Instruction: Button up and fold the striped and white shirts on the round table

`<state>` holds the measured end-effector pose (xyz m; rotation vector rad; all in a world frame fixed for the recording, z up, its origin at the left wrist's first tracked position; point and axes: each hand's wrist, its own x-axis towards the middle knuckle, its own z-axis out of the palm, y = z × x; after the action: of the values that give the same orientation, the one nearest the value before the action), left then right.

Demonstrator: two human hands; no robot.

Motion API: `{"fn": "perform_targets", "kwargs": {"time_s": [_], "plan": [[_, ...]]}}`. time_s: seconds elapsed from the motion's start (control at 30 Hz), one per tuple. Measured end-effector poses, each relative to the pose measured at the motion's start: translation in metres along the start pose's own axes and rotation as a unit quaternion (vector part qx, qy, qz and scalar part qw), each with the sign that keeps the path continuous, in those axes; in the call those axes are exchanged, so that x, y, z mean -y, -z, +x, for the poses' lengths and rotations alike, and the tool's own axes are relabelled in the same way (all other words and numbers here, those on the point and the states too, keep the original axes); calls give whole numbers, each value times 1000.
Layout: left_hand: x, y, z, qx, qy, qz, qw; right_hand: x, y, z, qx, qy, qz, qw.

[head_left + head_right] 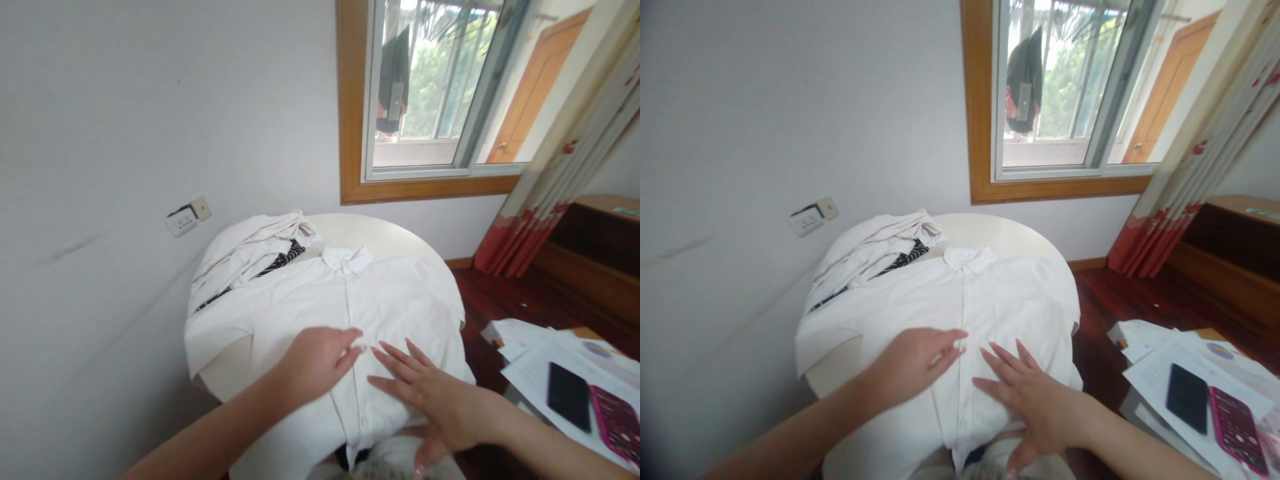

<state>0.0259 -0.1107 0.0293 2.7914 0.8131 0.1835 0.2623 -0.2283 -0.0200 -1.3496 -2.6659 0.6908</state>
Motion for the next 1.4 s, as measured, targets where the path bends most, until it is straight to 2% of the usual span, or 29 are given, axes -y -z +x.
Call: {"fn": "perform_targets", "kwargs": {"time_s": [0.07,0.13,0.2,0.27,0.37,0.47,0.57,0.63,0.7,0.8,0.93,1.03,1.23,1.3,1.4], "plan": [[27,0,35,-68,-7,30,997,2,0,-3,-8,5,9,1000],[58,-11,66,-103,-3,58,993,4,-1,-6,-14,1,16,1000],[84,-29,84,-94,19,81,992,6,0,-12,-16,-8,29,999],[99,-45,89,-64,47,88,993,9,6,-19,-11,-16,48,999],[100,-60,81,-31,69,86,993,9,26,-24,-10,-39,76,996],[85,-66,69,-17,85,81,993,-8,56,-8,-101,-106,65,987],[72,-67,59,-10,102,81,991,-46,85,33,-225,-174,-24,958],[69,-65,55,-9,102,83,991,-76,100,66,-242,-232,-81,939],[72,-56,56,-18,89,85,992,-105,108,96,-228,-310,-121,915],[86,-33,65,-79,110,109,985,-137,109,127,-222,-368,-133,893],[114,-11,82,-170,202,195,945,-157,94,141,-231,-369,-113,893],[134,-15,89,-175,219,217,935,-163,83,140,-269,-349,-113,891],[160,-34,95,-196,194,168,946,-167,78,141,-300,-325,-155,883],[164,-37,96,-202,189,148,950,-164,78,145,-299,-310,-192,882],[166,-36,98,-200,191,127,952,-158,79,153,-264,-277,-241,892]]}}
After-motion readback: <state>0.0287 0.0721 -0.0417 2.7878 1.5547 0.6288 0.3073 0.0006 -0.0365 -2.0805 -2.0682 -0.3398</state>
